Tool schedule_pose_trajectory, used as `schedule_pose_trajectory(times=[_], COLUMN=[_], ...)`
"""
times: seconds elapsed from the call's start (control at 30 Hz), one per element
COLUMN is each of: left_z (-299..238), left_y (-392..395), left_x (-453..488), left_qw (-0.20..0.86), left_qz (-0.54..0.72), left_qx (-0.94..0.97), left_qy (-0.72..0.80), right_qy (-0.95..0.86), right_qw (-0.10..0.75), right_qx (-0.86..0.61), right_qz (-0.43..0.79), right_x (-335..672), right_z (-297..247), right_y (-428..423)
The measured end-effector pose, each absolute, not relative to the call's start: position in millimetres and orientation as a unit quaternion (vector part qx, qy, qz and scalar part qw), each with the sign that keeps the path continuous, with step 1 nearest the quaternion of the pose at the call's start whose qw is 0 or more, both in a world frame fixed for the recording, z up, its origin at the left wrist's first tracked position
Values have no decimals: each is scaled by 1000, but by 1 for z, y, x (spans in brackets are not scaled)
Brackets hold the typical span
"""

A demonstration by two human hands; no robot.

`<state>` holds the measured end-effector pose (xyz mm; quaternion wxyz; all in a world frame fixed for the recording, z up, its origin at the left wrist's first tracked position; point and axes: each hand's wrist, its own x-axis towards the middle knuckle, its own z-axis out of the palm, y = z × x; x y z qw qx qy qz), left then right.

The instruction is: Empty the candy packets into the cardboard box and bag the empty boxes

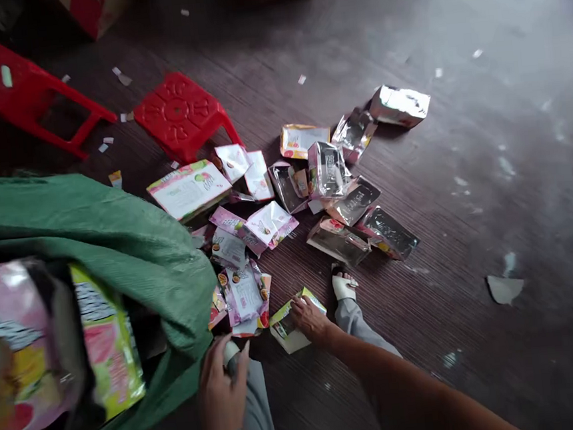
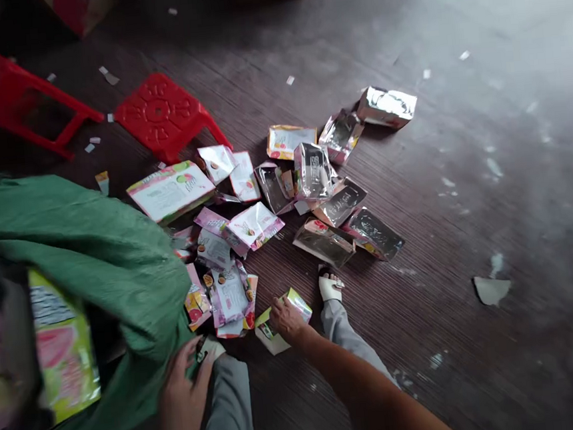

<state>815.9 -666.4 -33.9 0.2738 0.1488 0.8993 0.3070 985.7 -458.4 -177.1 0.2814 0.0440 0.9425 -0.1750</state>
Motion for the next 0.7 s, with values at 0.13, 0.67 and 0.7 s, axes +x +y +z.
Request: schedule_pose_trajectory(times=[0.13, 0.67, 0.7], left_z=[-163, -316, -312], left_y=[-604, -634, -633], left_x=[805, 724, 729], left_qw=[393, 146, 141], left_qz=[126, -104, -102], left_qx=[17, 30, 67], left_qy=[911, 983, 983], right_qy=[938, 781, 762], right_qw=[295, 403, 402], right_qx=[50, 310, 335], right_qz=[-177, -362, -381], right_x=[997, 1087, 1092], right_z=[-246, -320, -308], right_y=[-457, -397, -391])
